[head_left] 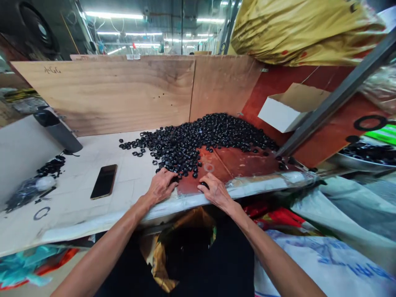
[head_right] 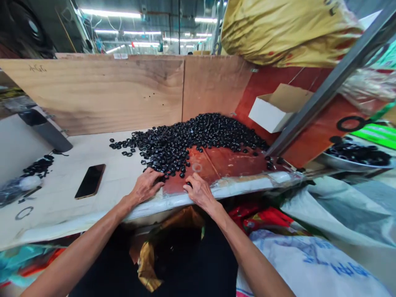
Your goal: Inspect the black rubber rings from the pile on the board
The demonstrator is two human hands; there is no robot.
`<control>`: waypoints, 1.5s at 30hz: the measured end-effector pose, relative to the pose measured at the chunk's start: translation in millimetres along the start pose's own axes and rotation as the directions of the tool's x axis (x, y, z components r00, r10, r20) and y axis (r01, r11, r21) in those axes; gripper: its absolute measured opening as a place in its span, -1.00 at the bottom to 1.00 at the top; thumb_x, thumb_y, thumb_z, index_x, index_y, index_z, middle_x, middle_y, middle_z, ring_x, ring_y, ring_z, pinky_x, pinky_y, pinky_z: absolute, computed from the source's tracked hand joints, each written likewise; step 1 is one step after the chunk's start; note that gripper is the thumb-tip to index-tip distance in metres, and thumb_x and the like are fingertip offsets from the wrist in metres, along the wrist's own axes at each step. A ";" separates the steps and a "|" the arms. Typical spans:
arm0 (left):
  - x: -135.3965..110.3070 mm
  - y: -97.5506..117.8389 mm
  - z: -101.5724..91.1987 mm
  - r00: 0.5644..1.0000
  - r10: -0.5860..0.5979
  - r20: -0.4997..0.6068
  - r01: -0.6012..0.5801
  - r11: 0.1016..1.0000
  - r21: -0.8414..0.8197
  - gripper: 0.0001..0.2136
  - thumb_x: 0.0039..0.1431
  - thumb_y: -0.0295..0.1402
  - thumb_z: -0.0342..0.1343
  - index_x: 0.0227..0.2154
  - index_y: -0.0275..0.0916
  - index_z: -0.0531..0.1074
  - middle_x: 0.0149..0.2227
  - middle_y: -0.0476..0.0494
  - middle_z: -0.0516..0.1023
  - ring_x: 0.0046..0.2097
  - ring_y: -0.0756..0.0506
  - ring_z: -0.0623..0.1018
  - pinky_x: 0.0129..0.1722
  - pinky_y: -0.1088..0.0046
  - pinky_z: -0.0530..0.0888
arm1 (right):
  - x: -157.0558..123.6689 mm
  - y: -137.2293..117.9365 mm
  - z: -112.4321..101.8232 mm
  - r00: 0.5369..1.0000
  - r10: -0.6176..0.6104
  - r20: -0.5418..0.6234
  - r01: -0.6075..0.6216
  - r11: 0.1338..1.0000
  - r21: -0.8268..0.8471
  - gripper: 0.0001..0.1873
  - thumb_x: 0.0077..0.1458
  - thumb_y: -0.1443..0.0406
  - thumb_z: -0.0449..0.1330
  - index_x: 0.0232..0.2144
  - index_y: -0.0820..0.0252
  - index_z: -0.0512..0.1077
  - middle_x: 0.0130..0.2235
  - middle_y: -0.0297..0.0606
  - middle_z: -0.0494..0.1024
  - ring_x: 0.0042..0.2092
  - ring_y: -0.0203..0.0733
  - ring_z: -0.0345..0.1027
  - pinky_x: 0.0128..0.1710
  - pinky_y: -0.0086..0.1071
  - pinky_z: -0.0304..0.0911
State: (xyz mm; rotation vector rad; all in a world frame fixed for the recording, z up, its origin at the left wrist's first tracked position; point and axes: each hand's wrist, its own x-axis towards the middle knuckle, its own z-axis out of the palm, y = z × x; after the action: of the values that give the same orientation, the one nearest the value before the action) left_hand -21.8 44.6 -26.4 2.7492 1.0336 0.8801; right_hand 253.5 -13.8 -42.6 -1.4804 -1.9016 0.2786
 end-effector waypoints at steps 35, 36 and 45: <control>1.5 4.3 -2.9 0.941 -0.337 0.004 0.286 0.791 -0.540 -0.75 0.17 -0.38 0.23 -0.09 -0.22 0.43 -0.16 -0.09 0.58 -0.21 -0.05 0.58 -0.16 0.36 0.57 | 43.5 -46.1 45.2 0.997 -0.053 -0.064 0.082 0.760 0.645 -0.80 0.15 0.21 0.30 -0.20 0.14 0.61 -0.16 -0.19 0.58 -0.17 -0.15 0.49 -0.19 -0.32 0.43; 1.4 4.8 -3.6 0.944 -0.329 0.003 0.275 0.787 -0.552 -0.76 0.17 -0.38 0.23 -0.10 -0.22 0.43 -0.15 -0.09 0.59 -0.19 -0.06 0.59 -0.13 0.34 0.58 | 43.5 -46.8 44.5 0.995 -0.072 -0.073 0.102 0.767 0.633 -0.79 0.17 0.21 0.28 -0.17 0.14 0.62 -0.15 -0.17 0.59 -0.16 -0.14 0.49 -0.18 -0.31 0.43; 2.6 9.9 -11.0 0.975 -0.220 -0.038 0.171 0.845 -0.506 -0.82 0.26 -0.28 0.22 -0.14 -0.23 0.49 -0.16 -0.14 0.59 -0.12 -0.10 0.58 -0.04 0.29 0.54 | 39.5 -53.0 42.5 0.991 -0.059 -0.119 0.118 0.803 0.585 -0.86 0.11 0.29 0.28 -0.24 0.15 0.56 -0.29 -0.27 0.54 -0.33 -0.22 0.42 -0.32 -0.37 0.34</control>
State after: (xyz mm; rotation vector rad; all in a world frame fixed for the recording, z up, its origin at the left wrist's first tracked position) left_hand -20.4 37.2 -13.5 2.1487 0.9163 1.0737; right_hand 182.0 15.5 -28.6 -0.9566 -1.5925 0.6785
